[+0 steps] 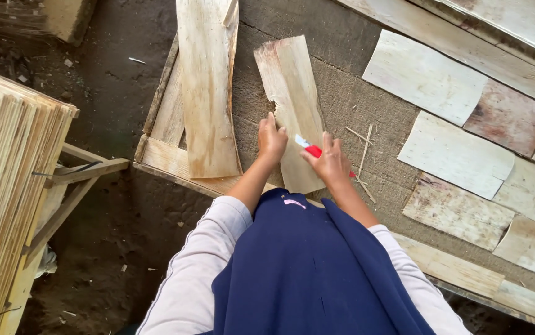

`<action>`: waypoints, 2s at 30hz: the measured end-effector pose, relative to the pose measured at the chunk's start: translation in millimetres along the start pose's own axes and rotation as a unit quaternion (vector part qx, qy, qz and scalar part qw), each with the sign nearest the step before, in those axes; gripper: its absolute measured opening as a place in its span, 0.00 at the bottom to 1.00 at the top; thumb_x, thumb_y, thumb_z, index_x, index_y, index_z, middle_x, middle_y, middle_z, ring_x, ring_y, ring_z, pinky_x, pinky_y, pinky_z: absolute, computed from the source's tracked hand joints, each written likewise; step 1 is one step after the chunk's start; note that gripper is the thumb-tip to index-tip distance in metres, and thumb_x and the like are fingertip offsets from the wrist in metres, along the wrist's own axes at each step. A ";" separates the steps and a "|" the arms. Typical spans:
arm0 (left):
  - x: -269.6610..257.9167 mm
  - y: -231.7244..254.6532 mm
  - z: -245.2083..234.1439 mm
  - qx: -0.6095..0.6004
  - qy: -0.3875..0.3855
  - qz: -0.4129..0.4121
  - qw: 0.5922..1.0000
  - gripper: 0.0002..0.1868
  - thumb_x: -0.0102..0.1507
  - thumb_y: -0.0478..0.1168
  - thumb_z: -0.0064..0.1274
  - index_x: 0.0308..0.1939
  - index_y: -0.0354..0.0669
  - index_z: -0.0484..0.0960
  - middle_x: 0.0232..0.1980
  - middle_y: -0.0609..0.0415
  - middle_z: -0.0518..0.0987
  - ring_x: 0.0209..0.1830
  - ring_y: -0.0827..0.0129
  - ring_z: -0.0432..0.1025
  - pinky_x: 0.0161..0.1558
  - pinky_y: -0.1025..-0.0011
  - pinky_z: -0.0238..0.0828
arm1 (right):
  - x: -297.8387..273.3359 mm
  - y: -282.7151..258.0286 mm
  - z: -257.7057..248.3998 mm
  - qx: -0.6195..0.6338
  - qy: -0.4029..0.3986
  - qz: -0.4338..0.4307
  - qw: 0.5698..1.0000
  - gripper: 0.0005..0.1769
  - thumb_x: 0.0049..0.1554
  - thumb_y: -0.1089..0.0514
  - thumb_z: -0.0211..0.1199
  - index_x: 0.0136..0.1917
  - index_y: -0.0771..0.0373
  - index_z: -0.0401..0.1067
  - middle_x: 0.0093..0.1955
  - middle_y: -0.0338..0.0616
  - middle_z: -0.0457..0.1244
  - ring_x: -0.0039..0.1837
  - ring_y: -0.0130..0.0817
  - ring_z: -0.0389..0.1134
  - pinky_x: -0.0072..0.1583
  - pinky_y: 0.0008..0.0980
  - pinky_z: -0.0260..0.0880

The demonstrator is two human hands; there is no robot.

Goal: The person uses a red utility knife to cut thin wooden planks on a workbench. They repeatedly position, slice, and separate the planks into smaller pieces, handling each piece individually and placing the cut sections aside.

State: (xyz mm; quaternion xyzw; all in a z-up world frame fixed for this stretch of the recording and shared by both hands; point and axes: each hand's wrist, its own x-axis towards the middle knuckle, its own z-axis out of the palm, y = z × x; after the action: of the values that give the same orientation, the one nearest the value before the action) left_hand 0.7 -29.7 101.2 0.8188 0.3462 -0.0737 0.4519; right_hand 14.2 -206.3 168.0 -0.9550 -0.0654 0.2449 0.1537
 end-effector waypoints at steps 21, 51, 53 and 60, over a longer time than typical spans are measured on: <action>19.9 -9.7 -11.1 0.223 -0.112 0.203 0.947 0.46 0.58 0.38 0.60 0.78 0.54 0.56 0.59 0.49 0.65 0.52 0.45 0.72 0.52 0.51 0.80 | 14.9 7.0 62.5 0.092 0.076 -0.024 0.993 0.31 0.44 0.53 0.72 0.58 0.54 0.63 0.57 0.47 0.58 0.54 0.62 0.71 0.51 0.62 0.74; 37.9 -1.7 -24.1 0.314 -0.090 0.306 0.894 0.49 0.57 0.54 0.67 0.77 0.47 0.61 0.82 0.51 0.50 0.58 0.49 0.66 0.45 0.57 0.84 | -12.5 7.4 62.6 0.160 0.046 -0.011 0.986 0.40 0.46 0.64 0.71 0.70 0.55 0.60 0.62 0.51 0.53 0.60 0.61 0.69 0.53 0.52 0.75; 39.9 -0.2 -23.2 0.319 -0.091 0.300 0.894 0.51 0.56 0.56 0.67 0.77 0.47 0.60 0.83 0.51 0.49 0.57 0.49 0.67 0.45 0.57 0.84 | -12.6 14.0 62.8 0.161 0.046 -0.012 0.986 0.40 0.46 0.63 0.71 0.70 0.55 0.60 0.62 0.52 0.53 0.59 0.63 0.69 0.53 0.55 0.75; 35.3 14.8 -23.5 0.347 -0.084 0.281 0.891 0.61 0.50 0.66 0.70 0.79 0.45 0.58 0.83 0.47 0.48 0.57 0.47 0.67 0.44 0.54 0.84 | -9.7 29.1 73.6 0.160 0.057 -0.026 0.985 0.40 0.45 0.57 0.74 0.70 0.50 0.63 0.59 0.48 0.55 0.58 0.64 0.69 0.55 0.59 0.73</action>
State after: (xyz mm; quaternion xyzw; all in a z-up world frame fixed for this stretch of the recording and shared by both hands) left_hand 32.0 1.3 109.7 0.9774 0.0152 -0.1278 0.1677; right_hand -28.7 -216.5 101.6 -0.9286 -0.0412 0.1938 0.3139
